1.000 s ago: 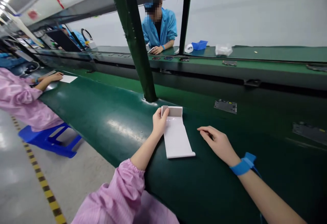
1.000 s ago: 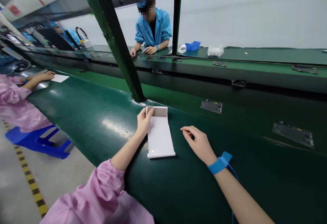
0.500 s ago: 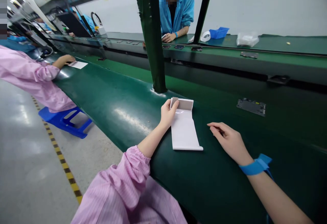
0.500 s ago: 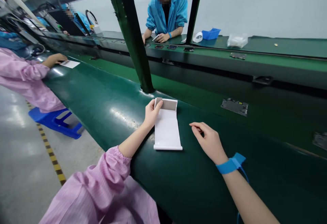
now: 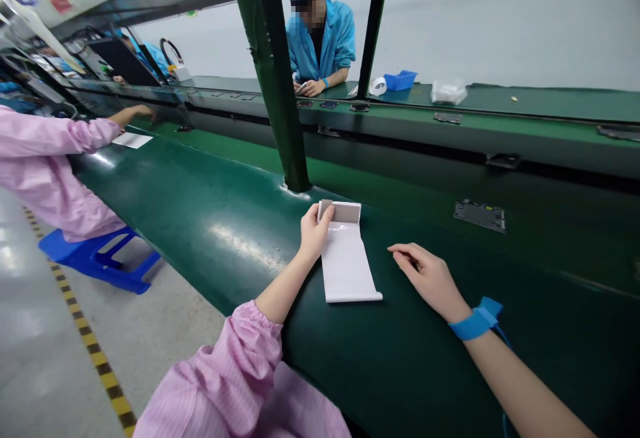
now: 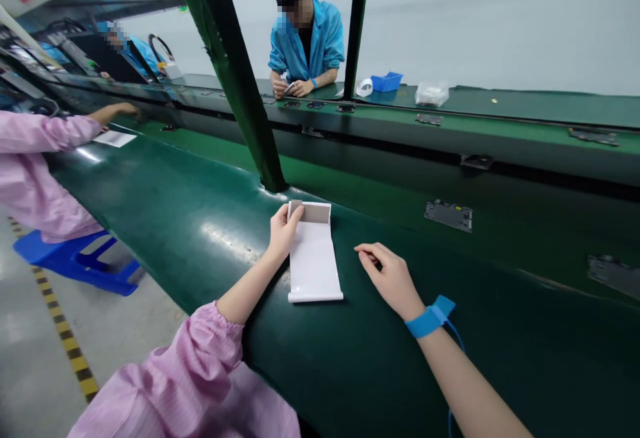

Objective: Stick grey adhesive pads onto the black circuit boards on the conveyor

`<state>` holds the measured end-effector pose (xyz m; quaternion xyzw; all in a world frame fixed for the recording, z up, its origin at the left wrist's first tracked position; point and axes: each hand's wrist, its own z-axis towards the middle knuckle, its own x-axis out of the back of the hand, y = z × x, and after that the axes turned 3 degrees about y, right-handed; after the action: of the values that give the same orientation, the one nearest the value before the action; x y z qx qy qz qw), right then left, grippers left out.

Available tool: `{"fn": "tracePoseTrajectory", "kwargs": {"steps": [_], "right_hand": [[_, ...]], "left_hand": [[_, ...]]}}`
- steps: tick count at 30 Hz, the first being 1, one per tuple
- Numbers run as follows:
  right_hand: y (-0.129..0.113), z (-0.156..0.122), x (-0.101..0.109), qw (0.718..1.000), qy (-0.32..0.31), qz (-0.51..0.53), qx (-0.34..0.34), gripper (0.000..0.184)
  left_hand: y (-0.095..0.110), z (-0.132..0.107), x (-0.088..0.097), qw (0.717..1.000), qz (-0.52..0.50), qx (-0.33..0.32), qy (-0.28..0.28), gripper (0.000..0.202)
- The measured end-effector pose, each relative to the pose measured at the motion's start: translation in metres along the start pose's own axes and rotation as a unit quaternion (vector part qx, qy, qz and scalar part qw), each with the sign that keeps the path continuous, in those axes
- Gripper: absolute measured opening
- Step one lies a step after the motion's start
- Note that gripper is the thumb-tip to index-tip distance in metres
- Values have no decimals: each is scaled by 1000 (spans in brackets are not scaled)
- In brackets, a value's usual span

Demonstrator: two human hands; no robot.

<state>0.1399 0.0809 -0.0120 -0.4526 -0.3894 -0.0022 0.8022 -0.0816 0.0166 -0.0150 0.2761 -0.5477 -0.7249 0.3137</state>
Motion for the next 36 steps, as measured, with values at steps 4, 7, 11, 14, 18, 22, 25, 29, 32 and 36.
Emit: {"fn": "tracePoseTrajectory", "kwargs": {"steps": [4,7,11,14,18,22,25,29,32,36], "right_hand": [[0,-1,0,1000,0,3,0,26],[0,-1,0,1000,0,7,1,27],[1,-1,0,1000,0,7,1,30],[2,-2,-1,1000,4,6,2,32],[1,-1,-1,1000,4,4,2,33],[-1,-1,1,1000,0,9,-4,33],[-2,0,1,1000,-5,7,-6,32],[-1,0,1,1000,-3,1,-5,30],[0,1,1,1000,1,-2,-2,30],[1,1,1,1000,4,-8,-6,30]], "left_hand": [[0,0,0,1000,-2,1,-1,21],[-1,0,0,1000,-6,0,-1,22],[-1,1,0,1000,-8,2,2,23],[-2,1,0,1000,-8,3,3,23],[-3,1,0,1000,-10,2,2,22],[-4,1,1,1000,-12,3,-1,21],[-4,1,1,1000,-11,4,-3,20],[-3,0,1,1000,-4,7,-1,20],[-2,0,1,1000,1,10,2,20],[0,-1,0,1000,0,14,3,19]]}}
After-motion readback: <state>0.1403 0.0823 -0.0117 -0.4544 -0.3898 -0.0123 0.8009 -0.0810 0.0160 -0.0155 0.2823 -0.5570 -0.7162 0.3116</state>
